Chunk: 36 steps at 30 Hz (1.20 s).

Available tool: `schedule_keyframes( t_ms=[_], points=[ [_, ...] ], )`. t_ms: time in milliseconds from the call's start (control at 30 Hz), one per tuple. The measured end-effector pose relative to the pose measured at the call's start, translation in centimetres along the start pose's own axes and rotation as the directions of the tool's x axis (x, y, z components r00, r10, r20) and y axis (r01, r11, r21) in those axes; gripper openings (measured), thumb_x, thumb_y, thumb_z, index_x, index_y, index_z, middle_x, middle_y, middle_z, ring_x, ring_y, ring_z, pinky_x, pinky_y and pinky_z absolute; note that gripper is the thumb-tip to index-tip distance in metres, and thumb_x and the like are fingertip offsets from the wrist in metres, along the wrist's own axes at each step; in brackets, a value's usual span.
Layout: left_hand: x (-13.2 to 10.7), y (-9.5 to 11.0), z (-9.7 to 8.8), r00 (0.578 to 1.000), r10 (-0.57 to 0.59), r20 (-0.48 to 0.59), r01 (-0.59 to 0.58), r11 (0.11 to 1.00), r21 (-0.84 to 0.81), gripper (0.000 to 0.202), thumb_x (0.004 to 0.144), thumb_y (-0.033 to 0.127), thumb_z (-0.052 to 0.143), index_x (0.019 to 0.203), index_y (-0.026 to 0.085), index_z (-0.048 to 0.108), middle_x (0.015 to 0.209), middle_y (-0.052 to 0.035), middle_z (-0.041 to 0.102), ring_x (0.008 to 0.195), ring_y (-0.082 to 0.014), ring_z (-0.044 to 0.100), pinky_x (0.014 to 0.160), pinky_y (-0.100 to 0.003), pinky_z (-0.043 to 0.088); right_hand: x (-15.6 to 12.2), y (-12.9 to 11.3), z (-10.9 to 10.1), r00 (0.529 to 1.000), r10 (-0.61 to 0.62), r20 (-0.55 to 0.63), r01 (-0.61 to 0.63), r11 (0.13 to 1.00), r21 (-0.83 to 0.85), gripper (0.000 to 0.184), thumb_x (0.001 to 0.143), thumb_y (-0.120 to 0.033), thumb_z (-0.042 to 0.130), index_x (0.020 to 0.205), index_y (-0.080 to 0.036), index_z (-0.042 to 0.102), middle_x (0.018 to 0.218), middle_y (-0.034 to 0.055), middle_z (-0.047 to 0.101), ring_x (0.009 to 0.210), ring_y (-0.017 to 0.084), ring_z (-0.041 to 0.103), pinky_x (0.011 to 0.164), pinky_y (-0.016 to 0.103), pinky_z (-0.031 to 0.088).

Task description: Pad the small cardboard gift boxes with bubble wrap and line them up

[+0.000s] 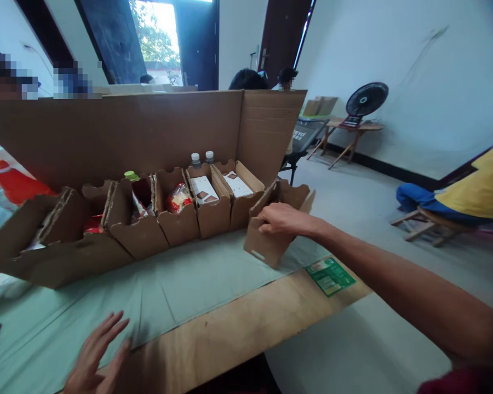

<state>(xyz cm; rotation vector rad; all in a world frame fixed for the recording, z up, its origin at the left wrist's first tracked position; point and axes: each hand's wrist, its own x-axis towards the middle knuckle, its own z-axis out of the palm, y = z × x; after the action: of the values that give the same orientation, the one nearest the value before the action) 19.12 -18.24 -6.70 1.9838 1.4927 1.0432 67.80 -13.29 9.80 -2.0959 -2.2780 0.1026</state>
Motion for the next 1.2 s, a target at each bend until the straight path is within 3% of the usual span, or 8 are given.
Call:
schedule_keyframes(
  t_ms=[167, 267, 433, 500, 700, 867, 1033, 1200],
  points=[
    [1.6, 4.7, 3.1, 0.973, 0.203, 0.111, -0.195, 0.978, -0.079, 0.029, 0.092, 0.038, 0.064, 0.119, 0.036, 0.073, 0.14, -0.0061, 0.067, 0.134, -0.0328, 0.06, 0.064, -0.034, 0.068, 1.1, -7.8, -2.9, 0.992, -0.123, -0.018, 0.124, 0.956, 0.268, 0.024, 0.095, -0.024, 0.057, 0.089, -0.017, 0.079, 0.081, 0.0018, 0.077, 0.073, 0.015, 0.069, 0.069, 0.025, 0.049],
    [2.2, 7.1, 4.4, 0.953, 0.261, 0.156, -0.245, 0.963, -0.114, 0.032, 0.094, 0.036, 0.063, 0.125, 0.034, 0.071, 0.141, -0.0088, 0.065, 0.132, -0.0313, 0.062, 0.092, -0.047, 0.065, -2.0, -8.8, -4.9, 0.945, -0.077, -0.319, 0.24, 0.827, 0.509, 0.026, 0.098, -0.031, 0.054, 0.104, -0.02, 0.077, 0.097, -0.0004, 0.078, 0.09, 0.016, 0.071, 0.082, 0.029, 0.054],
    [3.1, 8.4, 6.8, 0.95, 0.213, 0.227, -0.176, 0.969, -0.174, 0.053, 0.095, 0.035, 0.061, 0.147, 0.032, 0.052, 0.152, -0.0114, 0.057, 0.14, -0.0293, 0.055, 0.111, -0.049, 0.052, -9.6, -2.9, -0.7, 0.581, 0.474, -0.661, 0.066, 0.782, 0.62, 0.017, 0.092, -0.032, 0.066, 0.103, -0.024, 0.078, 0.107, 0.0049, 0.078, 0.1, 0.02, 0.071, 0.097, 0.038, 0.053],
    [3.7, 8.6, 8.3, 0.952, 0.168, 0.257, -0.117, 0.973, -0.201, 0.064, 0.093, 0.037, 0.063, 0.154, 0.03, 0.044, 0.156, -0.0128, 0.052, 0.143, -0.0306, 0.052, 0.114, -0.051, 0.048, -11.8, -0.1, 3.9, 0.554, 0.638, -0.535, 0.072, 0.603, 0.794, 0.023, 0.086, -0.034, 0.07, 0.106, -0.023, 0.075, 0.11, 0.007, 0.078, 0.106, 0.023, 0.072, 0.098, 0.04, 0.055],
    [5.8, 10.7, 12.8, 0.921, 0.138, 0.365, -0.033, 0.96, -0.279, 0.062, 0.089, 0.04, 0.06, 0.146, 0.017, 0.05, 0.138, -0.0185, 0.064, 0.128, -0.034, 0.062, 0.105, -0.051, 0.053, -11.8, 1.0, 14.8, 0.874, 0.458, -0.161, -0.08, 0.463, 0.883, 0.047, 0.079, -0.045, 0.072, 0.12, -0.022, 0.067, 0.12, 0.0122, 0.074, 0.1, 0.028, 0.074, 0.085, 0.04, 0.06],
    [6.6, 10.9, 13.9, 0.954, 0.007, 0.301, 0.051, 0.982, -0.183, 0.051, 0.085, 0.041, 0.059, 0.129, 0.017, 0.061, 0.109, -0.0136, 0.073, 0.091, -0.0296, 0.071, 0.074, -0.04, 0.06, -8.0, 0.0, 16.0, 0.897, 0.391, -0.205, -0.012, 0.486, 0.874, 0.045, 0.083, -0.046, 0.068, 0.122, -0.022, 0.064, 0.12, 0.012, 0.073, 0.108, 0.028, 0.07, 0.094, 0.041, 0.056],
    [6.7, 9.0, 14.2, 0.979, -0.019, 0.204, 0.054, 0.985, -0.165, 0.049, 0.086, 0.044, 0.06, 0.129, 0.02, 0.064, 0.108, -0.0119, 0.074, 0.108, -0.032, 0.07, 0.094, -0.046, 0.057, -6.1, 0.5, 18.1, 0.888, 0.415, -0.196, -0.04, 0.495, 0.868, 0.046, 0.08, -0.05, 0.071, 0.117, -0.022, 0.067, 0.115, 0.0115, 0.075, 0.108, 0.03, 0.07, 0.094, 0.041, 0.057],
    [5.9, 6.8, 15.2, 0.976, -0.091, 0.196, 0.114, 0.987, -0.113, 0.032, 0.086, 0.046, 0.06, 0.102, 0.024, 0.076, 0.087, -0.0081, 0.076, 0.093, -0.0305, 0.073, 0.086, -0.044, 0.061, -6.6, 0.5, 20.4, 0.889, 0.451, -0.073, -0.191, 0.511, 0.838, 0.036, 0.083, -0.058, 0.065, 0.075, -0.023, 0.071, 0.072, 0.0084, 0.073, 0.069, 0.028, 0.069, 0.059, 0.035, 0.058]
  ],
)
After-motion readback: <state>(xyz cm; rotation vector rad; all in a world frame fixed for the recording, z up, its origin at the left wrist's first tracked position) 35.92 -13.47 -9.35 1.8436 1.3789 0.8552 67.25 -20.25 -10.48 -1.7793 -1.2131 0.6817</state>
